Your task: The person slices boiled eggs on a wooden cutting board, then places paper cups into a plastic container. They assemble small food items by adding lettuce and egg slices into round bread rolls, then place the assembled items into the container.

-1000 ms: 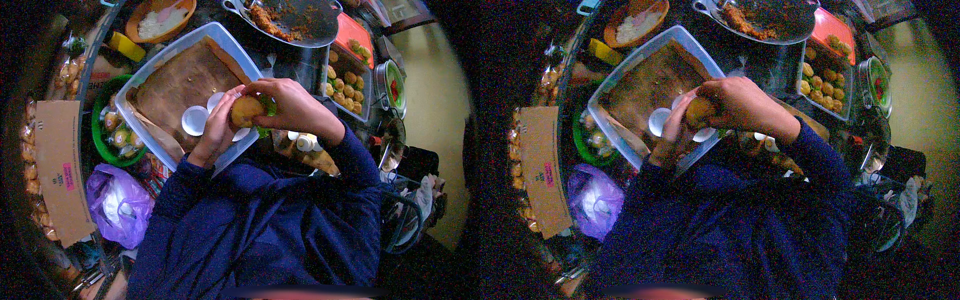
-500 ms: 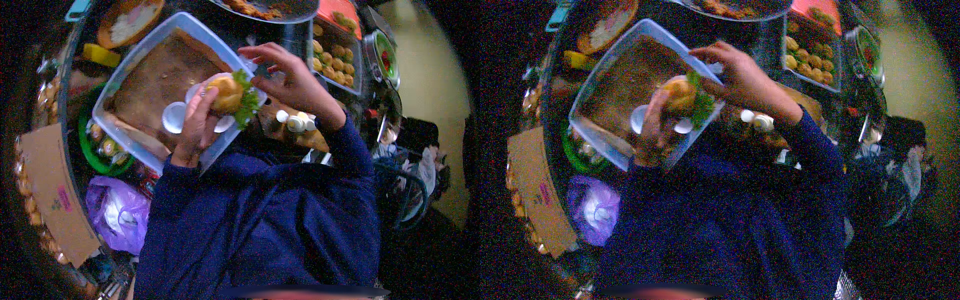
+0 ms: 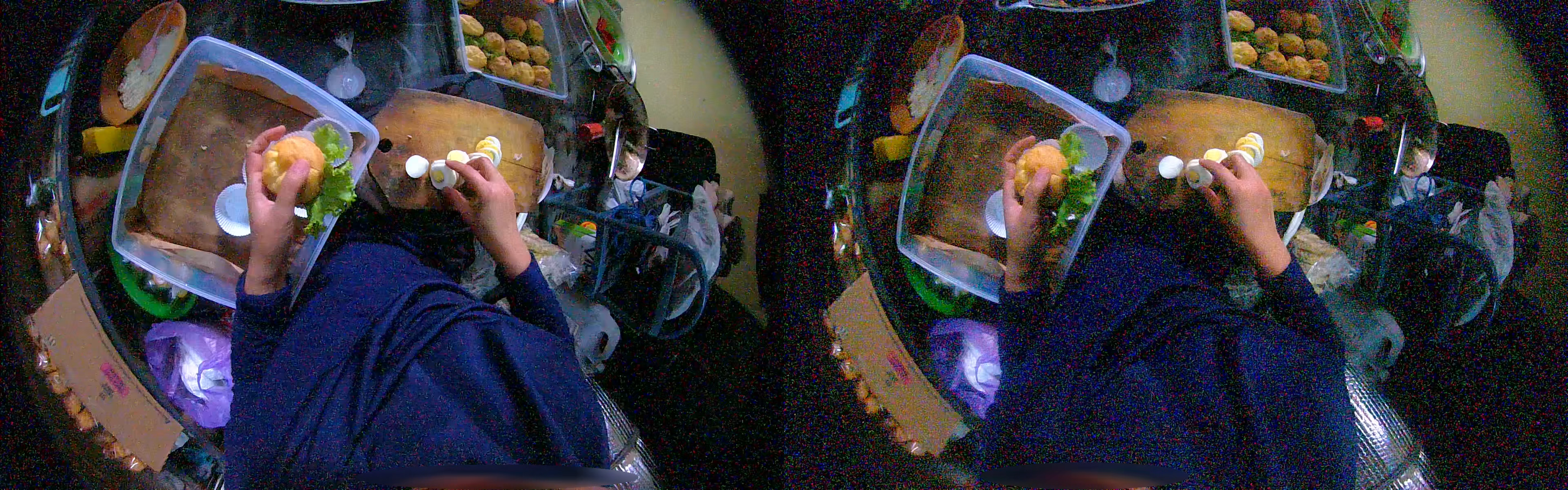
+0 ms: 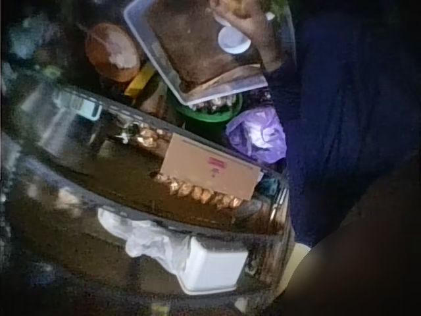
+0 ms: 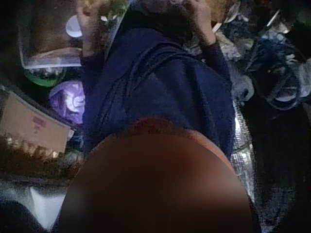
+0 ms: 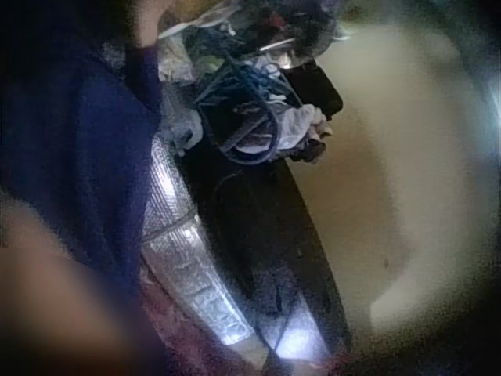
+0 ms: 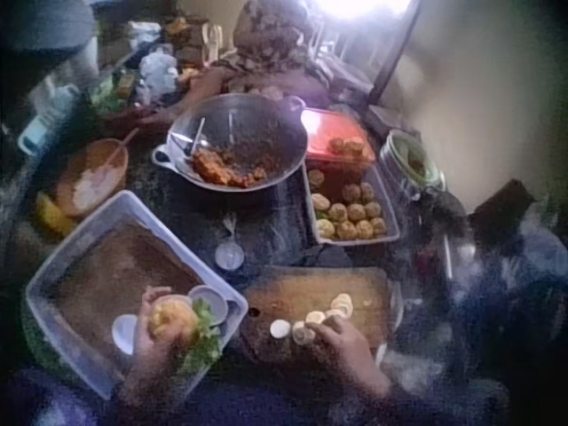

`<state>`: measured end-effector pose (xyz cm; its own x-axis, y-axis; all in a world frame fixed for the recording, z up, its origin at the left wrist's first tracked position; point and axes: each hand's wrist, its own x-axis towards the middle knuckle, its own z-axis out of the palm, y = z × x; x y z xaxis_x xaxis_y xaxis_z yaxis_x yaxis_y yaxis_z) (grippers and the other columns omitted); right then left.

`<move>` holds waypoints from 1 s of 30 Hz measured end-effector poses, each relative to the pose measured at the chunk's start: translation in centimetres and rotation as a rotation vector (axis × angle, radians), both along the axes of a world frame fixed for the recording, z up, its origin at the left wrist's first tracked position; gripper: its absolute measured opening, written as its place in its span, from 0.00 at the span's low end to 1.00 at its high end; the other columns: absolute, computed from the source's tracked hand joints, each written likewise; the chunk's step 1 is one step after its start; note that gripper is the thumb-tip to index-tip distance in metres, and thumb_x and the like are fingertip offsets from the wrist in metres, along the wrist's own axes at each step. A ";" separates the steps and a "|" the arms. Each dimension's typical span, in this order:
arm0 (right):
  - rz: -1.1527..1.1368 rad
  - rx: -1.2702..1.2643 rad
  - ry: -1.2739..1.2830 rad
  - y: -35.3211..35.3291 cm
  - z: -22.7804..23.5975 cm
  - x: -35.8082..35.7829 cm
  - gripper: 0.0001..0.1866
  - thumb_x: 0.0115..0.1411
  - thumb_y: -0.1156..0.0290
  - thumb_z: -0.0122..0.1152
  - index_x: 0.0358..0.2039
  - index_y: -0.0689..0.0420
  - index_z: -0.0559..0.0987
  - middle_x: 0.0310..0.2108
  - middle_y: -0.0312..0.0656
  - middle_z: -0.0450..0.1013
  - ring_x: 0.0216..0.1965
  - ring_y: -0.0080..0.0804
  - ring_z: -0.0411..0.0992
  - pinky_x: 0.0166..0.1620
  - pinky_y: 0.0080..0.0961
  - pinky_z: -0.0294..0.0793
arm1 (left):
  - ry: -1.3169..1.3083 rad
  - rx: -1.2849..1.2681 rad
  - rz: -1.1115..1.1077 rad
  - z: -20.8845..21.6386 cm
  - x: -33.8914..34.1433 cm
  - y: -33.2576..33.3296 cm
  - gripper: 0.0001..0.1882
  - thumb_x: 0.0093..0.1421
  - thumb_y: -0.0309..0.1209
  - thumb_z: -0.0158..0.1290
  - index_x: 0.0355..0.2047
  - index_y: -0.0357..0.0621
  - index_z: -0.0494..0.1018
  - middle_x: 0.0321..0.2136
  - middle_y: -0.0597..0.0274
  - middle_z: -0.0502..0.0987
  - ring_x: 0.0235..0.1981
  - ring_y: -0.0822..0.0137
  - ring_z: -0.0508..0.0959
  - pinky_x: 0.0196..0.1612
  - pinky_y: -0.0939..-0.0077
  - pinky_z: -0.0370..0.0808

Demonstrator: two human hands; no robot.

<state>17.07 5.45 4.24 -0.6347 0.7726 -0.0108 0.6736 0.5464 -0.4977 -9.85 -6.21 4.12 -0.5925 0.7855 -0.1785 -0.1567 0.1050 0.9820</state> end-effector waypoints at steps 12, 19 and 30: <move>-0.083 0.126 0.091 -1.0 -1.8 -0.4 0.21 0.47 0.74 0.67 0.44 0.51 0.77 0.38 0.42 0.71 0.37 0.41 0.74 0.39 0.32 0.75 | -0.081 0.024 -0.087 0.5 0.4 -0.3 0.29 0.51 0.28 0.61 0.53 0.44 0.63 0.48 0.61 0.67 0.49 0.68 0.69 0.53 0.75 0.68; -0.069 0.157 0.089 -1.4 -2.1 -0.5 0.21 0.47 0.74 0.68 0.43 0.51 0.77 0.37 0.40 0.71 0.34 0.37 0.75 0.36 0.29 0.76 | 0.128 0.027 -0.199 0.7 0.6 0.1 0.38 0.43 0.23 0.66 0.55 0.44 0.61 0.49 0.62 0.66 0.50 0.68 0.69 0.54 0.74 0.68; -0.056 0.193 0.147 -1.5 -2.0 -1.1 0.17 0.45 0.77 0.67 0.37 0.55 0.76 0.36 0.42 0.71 0.36 0.42 0.72 0.38 0.32 0.74 | 0.110 0.065 -0.223 0.7 0.4 -0.1 0.35 0.45 0.24 0.61 0.55 0.45 0.61 0.49 0.61 0.66 0.50 0.67 0.69 0.54 0.73 0.68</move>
